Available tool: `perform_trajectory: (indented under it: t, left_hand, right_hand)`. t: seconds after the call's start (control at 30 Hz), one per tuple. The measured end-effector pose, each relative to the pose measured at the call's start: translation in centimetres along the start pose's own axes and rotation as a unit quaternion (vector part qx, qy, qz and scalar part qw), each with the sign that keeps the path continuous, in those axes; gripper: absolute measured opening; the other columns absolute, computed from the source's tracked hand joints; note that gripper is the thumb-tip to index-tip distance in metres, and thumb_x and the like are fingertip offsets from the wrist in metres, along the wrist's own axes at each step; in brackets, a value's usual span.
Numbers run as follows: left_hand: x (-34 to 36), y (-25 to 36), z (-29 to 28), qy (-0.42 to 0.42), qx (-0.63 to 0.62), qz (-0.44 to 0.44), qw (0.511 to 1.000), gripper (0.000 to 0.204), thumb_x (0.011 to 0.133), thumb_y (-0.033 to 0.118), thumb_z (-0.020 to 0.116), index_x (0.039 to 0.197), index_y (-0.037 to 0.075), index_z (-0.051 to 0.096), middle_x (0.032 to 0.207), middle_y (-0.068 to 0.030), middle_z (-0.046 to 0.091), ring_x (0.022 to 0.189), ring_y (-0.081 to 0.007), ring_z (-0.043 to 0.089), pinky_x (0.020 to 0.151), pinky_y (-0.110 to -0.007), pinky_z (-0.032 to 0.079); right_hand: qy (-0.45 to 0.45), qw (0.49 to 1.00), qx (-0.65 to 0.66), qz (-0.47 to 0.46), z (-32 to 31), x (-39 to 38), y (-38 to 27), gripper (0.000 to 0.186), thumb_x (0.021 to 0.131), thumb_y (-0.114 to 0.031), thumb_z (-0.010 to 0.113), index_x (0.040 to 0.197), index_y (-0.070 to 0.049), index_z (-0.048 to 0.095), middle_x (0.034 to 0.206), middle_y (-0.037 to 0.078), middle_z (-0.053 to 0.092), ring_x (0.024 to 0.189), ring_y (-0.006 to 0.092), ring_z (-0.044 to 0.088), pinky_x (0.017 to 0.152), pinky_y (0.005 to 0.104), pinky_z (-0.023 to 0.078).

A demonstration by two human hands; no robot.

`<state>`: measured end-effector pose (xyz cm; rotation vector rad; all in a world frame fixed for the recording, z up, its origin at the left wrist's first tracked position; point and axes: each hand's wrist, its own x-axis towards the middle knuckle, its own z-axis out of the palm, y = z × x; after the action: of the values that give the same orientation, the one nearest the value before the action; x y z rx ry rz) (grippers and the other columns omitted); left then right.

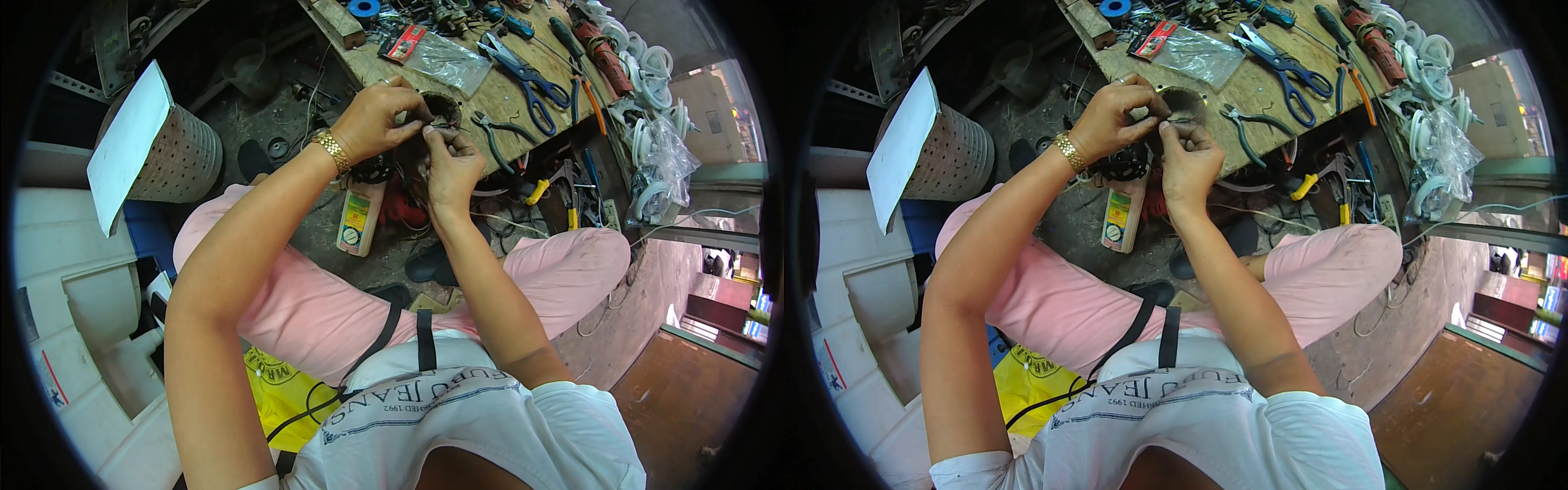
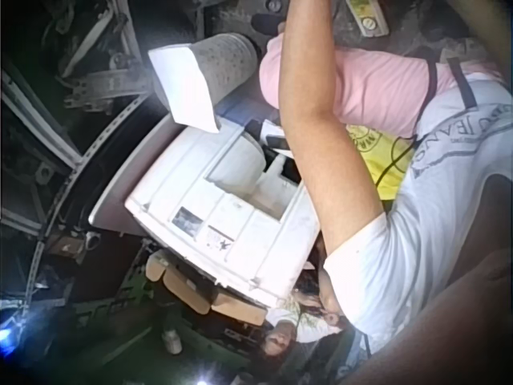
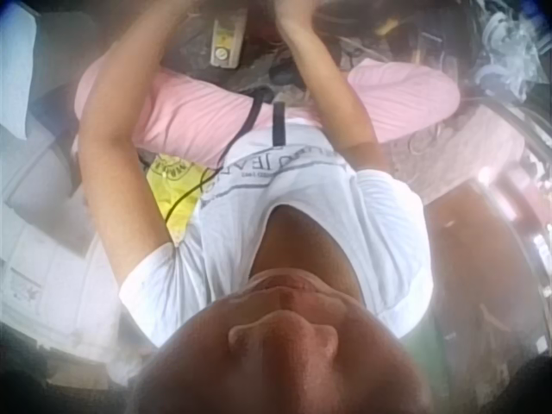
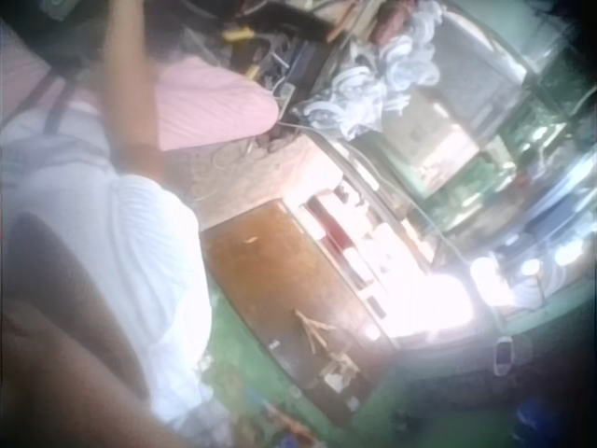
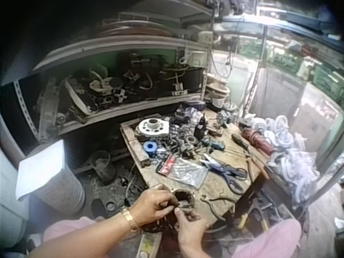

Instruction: The person works on a motor stator by hand, using a small screwdriver and a red tool to manipulate internal wires and components on a cluttered wooden workbench.

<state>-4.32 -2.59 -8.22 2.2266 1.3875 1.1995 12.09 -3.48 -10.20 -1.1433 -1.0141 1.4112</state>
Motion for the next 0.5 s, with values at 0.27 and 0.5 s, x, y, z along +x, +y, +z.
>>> perform_trajectory:
  t: [0.27, 0.5]
  left_hand:
    - [0.1, 0.1, -0.2, -0.015, -0.038, -0.053, 0.998, 0.016, 0.077, 0.013, 0.076, 0.09, 0.005, 0.072, 0.088, -0.0147, 0.068, 0.085, -0.0311, 0.066, 0.074, -0.039, 0.054]
    - [-0.1, 0.3, 0.2, 0.006, -0.024, -0.052, 0.998, 0.015, 0.077, 0.01, 0.075, 0.09, 0.003, 0.072, 0.089, -0.0136, 0.068, 0.087, -0.0296, 0.066, 0.076, -0.038, 0.053]
  right_hand:
    - [0.008, 0.972, -0.14, -0.189, -0.8, 0.6, 0.2, 0.01, 0.084, -0.006, 0.078, 0.087, 0.0, 0.071, 0.06, -0.002, 0.059, 0.053, 0.0041, 0.047, 0.05, 0.0239, 0.037]
    - [-0.006, 0.969, -0.137, -0.203, -0.9, 0.4, 1.0, 0.01, 0.086, -0.005, 0.076, 0.092, 0.002, 0.072, 0.065, -0.002, 0.06, 0.056, 0.0038, 0.047, 0.051, 0.0228, 0.036]
